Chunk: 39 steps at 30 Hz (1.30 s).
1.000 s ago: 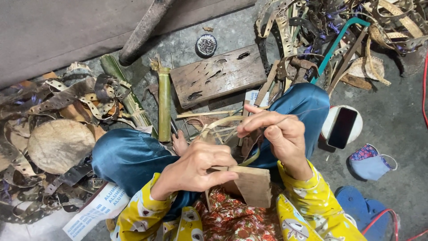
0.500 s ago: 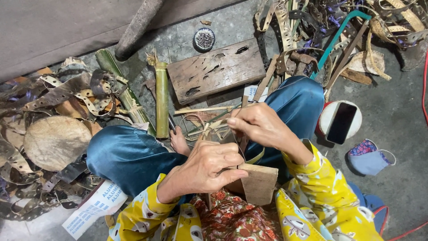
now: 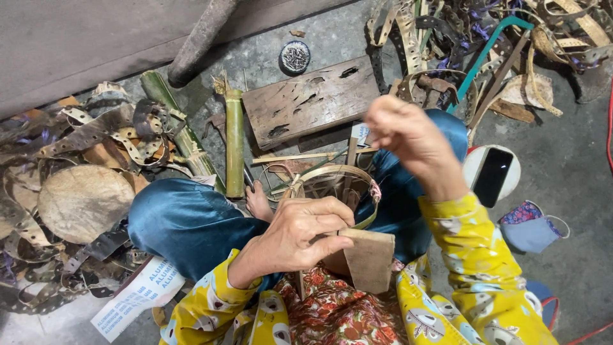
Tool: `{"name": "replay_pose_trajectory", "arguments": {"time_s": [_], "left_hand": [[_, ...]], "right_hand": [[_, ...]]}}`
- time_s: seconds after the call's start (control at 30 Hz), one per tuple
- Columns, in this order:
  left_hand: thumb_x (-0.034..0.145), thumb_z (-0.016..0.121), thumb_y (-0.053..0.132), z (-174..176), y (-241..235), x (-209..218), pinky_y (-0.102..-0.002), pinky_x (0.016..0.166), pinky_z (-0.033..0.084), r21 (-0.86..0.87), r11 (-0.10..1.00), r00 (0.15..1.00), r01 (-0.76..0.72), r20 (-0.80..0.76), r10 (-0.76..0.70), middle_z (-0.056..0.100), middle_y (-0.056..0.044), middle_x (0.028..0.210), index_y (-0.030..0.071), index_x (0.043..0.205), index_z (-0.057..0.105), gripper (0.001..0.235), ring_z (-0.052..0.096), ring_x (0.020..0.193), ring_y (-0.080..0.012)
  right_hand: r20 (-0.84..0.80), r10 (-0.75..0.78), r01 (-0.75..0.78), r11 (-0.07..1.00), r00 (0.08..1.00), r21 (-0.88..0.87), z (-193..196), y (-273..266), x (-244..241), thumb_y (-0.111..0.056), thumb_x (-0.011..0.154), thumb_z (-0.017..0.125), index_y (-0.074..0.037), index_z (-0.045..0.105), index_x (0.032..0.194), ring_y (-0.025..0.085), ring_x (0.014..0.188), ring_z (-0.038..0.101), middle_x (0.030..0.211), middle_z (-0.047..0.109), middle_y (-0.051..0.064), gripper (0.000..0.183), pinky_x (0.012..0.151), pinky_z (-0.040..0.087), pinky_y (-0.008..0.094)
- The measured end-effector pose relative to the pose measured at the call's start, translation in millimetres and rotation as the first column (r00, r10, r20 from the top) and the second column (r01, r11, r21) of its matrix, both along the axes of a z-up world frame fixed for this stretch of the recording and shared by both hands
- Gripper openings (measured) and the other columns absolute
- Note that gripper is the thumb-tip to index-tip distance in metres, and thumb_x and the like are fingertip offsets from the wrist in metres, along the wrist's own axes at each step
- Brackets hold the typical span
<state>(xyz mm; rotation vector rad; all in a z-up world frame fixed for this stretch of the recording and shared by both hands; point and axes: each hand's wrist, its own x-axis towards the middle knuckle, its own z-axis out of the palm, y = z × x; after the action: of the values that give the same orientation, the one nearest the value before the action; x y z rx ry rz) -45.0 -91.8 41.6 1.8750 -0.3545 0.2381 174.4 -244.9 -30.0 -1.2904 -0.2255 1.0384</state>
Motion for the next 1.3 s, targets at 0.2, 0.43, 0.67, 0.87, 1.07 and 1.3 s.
{"name": "replay_pose_trajectory", "arguments": {"time_s": [0.2, 0.43, 0.67, 0.87, 1.07, 1.3], "left_hand": [[0.099, 0.065, 0.027, -8.2, 0.4, 2.3, -0.030, 0.063, 0.056, -0.027, 0.999, 1.000, -0.025, 0.018, 0.025, 0.072, 0.001, 0.099, 0.012, 0.080, 0.068, 0.025, 0.070, 0.068, -0.0198], [0.103, 0.055, 0.026, 10.3, -7.2, 4.3, -0.030, 0.060, 0.049, 0.022, 1.000, 0.997, 0.007, 0.083, -0.009, 0.069, -0.008, 0.094, -0.003, 0.082, 0.070, 0.039, 0.066, 0.068, -0.0181], [0.100, 0.061, 0.025, 7.9, -0.4, -2.3, -0.030, 0.060, 0.052, 0.046, 0.999, 0.998, 0.016, 0.064, -0.019, 0.070, -0.009, 0.092, -0.002, 0.082, 0.071, 0.035, 0.068, 0.072, -0.0193], [0.101, 0.057, 0.028, -6.9, 7.5, -4.5, -0.033, 0.068, 0.053, 0.019, 1.000, 1.000, 0.021, -0.007, -0.021, 0.070, -0.009, 0.098, -0.001, 0.085, 0.072, 0.037, 0.069, 0.076, -0.0212], [0.101, 0.059, 0.027, -4.8, -1.1, 5.6, -0.031, 0.064, 0.052, 0.026, 0.998, 0.999, 0.048, 0.002, -0.048, 0.070, -0.008, 0.096, 0.000, 0.087, 0.073, 0.033, 0.069, 0.075, -0.0192], [0.100, 0.061, 0.026, -9.4, 4.7, -3.8, -0.032, 0.066, 0.054, 0.025, 1.000, 1.000, 0.009, 0.011, -0.009, 0.070, -0.011, 0.095, -0.001, 0.088, 0.074, 0.033, 0.069, 0.076, -0.0212]], "right_hand": [[0.547, 0.019, 0.036, 0.995, 0.837, -0.089, 42.6, -10.0, 29.3, -0.030, 0.101, 0.070, -0.007, 0.071, 0.087, 0.011, 0.062, 0.059, 0.073, 0.066, 0.007, 0.028, 0.066, 0.052, 0.023], [-0.506, -0.481, 0.625, 0.765, 0.716, 0.157, 34.5, -16.3, 70.2, -0.020, 0.097, 0.060, -0.005, 0.061, 0.121, 0.020, 0.074, 0.065, 0.100, 0.067, 0.014, 0.029, 0.064, 0.062, 0.027], [-0.007, -0.883, 0.880, 0.470, 0.470, -0.066, -28.5, -86.2, 91.3, 0.007, 0.093, 0.058, -0.006, 0.059, 0.137, 0.005, 0.052, 0.054, 0.070, 0.063, -0.002, 0.046, 0.040, 0.039, 0.018], [-0.167, -0.674, 0.694, 0.689, 0.720, 0.210, -3.7, -184.9, 141.6, -0.028, 0.106, 0.068, -0.012, 0.067, 0.120, -0.003, 0.057, 0.055, 0.076, 0.062, -0.006, 0.021, 0.055, 0.047, 0.005], [0.613, -0.536, 0.481, 0.833, 0.580, 0.273, 78.1, -109.0, 56.3, -0.034, 0.123, 0.046, -0.019, 0.057, 0.129, 0.007, 0.113, 0.066, 0.123, 0.063, -0.002, 0.020, 0.096, 0.057, 0.014], [0.641, -0.004, 0.001, 1.000, 0.768, 0.006, 127.8, -8.4, -0.6, -0.012, 0.112, 0.049, 0.008, 0.064, 0.112, 0.020, 0.081, 0.072, 0.095, 0.072, 0.019, 0.025, 0.071, 0.060, 0.024]]}}
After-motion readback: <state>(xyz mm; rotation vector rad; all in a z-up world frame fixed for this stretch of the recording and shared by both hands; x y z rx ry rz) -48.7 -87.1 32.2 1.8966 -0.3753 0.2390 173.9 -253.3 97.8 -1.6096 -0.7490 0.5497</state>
